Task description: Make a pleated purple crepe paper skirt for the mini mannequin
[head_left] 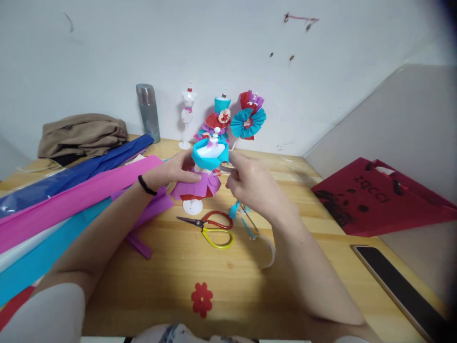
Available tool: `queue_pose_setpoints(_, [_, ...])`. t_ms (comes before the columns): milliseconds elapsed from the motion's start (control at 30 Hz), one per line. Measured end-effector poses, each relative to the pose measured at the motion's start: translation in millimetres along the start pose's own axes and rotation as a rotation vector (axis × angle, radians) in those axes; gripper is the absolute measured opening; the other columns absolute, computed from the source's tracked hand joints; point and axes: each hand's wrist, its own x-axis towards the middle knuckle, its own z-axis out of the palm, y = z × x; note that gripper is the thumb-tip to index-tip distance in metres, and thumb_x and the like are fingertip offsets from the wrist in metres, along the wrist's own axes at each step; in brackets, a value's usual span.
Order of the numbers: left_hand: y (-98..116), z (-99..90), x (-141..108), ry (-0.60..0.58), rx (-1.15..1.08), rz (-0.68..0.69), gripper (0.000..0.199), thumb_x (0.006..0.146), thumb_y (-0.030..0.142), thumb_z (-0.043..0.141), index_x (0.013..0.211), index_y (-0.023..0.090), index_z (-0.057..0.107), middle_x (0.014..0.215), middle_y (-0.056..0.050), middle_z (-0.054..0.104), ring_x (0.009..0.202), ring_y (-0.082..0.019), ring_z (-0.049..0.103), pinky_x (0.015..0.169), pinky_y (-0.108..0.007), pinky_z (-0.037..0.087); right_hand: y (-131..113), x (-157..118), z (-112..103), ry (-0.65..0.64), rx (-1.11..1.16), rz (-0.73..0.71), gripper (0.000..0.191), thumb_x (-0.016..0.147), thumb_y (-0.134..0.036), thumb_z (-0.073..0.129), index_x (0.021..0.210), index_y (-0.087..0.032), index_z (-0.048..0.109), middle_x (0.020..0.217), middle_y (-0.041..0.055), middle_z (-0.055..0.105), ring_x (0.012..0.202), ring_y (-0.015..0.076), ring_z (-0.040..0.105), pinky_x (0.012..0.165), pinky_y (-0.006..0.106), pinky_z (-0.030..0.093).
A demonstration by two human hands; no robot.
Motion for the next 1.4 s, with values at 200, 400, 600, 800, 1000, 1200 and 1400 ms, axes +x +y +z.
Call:
queue_pose_setpoints(200, [0,1.1,1,-0.007,-0.008,0.014,0.068,0.060,0.048,0.093,0.115,0.015,0.068,0.109,-0.012,0.075,0.109,-0.030,0.068,0.101,-0.043,0.052,2,-6,3,0.083,-0.019,0.027,0.045,0.072,0.001,0.045,0.110,-0.016,0.062,0.086,0.0082,0.070,0.073,0.0225,0.065,0.064,0.031,0.043])
queue_pose_setpoints(400, [0,0.0,0,-0.036,0.006,-0.007,0.067,0.062,0.044,0.091,0.119,0.017,0.068,0.118,-0.013,0.074,0.114,-0.030,0.067,0.102,-0.043,0.052,7,-9,9,0.182,0.107,0.017,0.045,0.074,0.001,0.042,0.111,-0.017,0.064,0.095,0.0082,0.074,0.076,0.0203,0.069,0.070,0.033,0.050])
queue_pose_setpoints(600, [-2,-1.5,1,-0.017,0.006,0.013,0.068,0.063,0.038,0.091,0.123,0.016,0.068,0.127,-0.014,0.071,0.127,-0.034,0.061,0.110,-0.046,0.047,8,-14,9,0.237,0.270,0.043,0.040,0.078,-0.003,0.040,0.107,-0.018,0.063,0.099,0.0063,0.074,0.058,0.0141,0.067,0.063,0.033,0.052])
queue_pose_setpoints(800, [-1,0.8,1,-0.038,-0.033,0.023,0.065,0.064,0.037,0.090,0.125,0.023,0.070,0.131,-0.011,0.071,0.131,-0.033,0.059,0.107,-0.042,0.049,9,-18,14,0.265,0.559,0.175,0.022,0.082,-0.012,0.049,0.097,-0.019,0.063,0.082,0.0014,0.072,0.051,0.0130,0.068,0.048,0.026,0.049])
queue_pose_setpoints(1000, [-1,1.6,-1,-0.033,-0.069,-0.002,0.069,0.064,0.039,0.090,0.128,0.026,0.070,0.126,-0.010,0.073,0.130,-0.033,0.059,0.105,-0.042,0.050,12,-13,4,0.177,0.980,0.274,0.010,0.078,-0.022,0.065,0.087,-0.020,0.066,0.098,0.0065,0.077,0.052,0.0113,0.068,0.040,0.021,0.046])
queue_pose_setpoints(1200, [-1,3.3,-1,-0.024,-0.060,0.018,0.068,0.062,0.043,0.092,0.122,0.018,0.070,0.120,-0.014,0.074,0.119,-0.032,0.065,0.104,-0.044,0.050,29,-11,1,0.084,1.302,0.310,0.014,0.071,-0.021,0.073,0.082,-0.020,0.064,0.100,0.0065,0.079,0.049,0.0089,0.064,0.035,0.017,0.039])
queue_pose_setpoints(1400, [2,4.7,-2,-0.034,-0.045,0.008,0.068,0.062,0.047,0.091,0.120,0.017,0.070,0.123,-0.015,0.073,0.127,-0.033,0.061,0.107,-0.043,0.048,37,-9,7,0.039,1.436,0.427,0.023,0.062,-0.020,0.077,0.076,-0.023,0.058,0.084,-0.0002,0.077,0.046,0.0075,0.059,0.034,0.016,0.035])
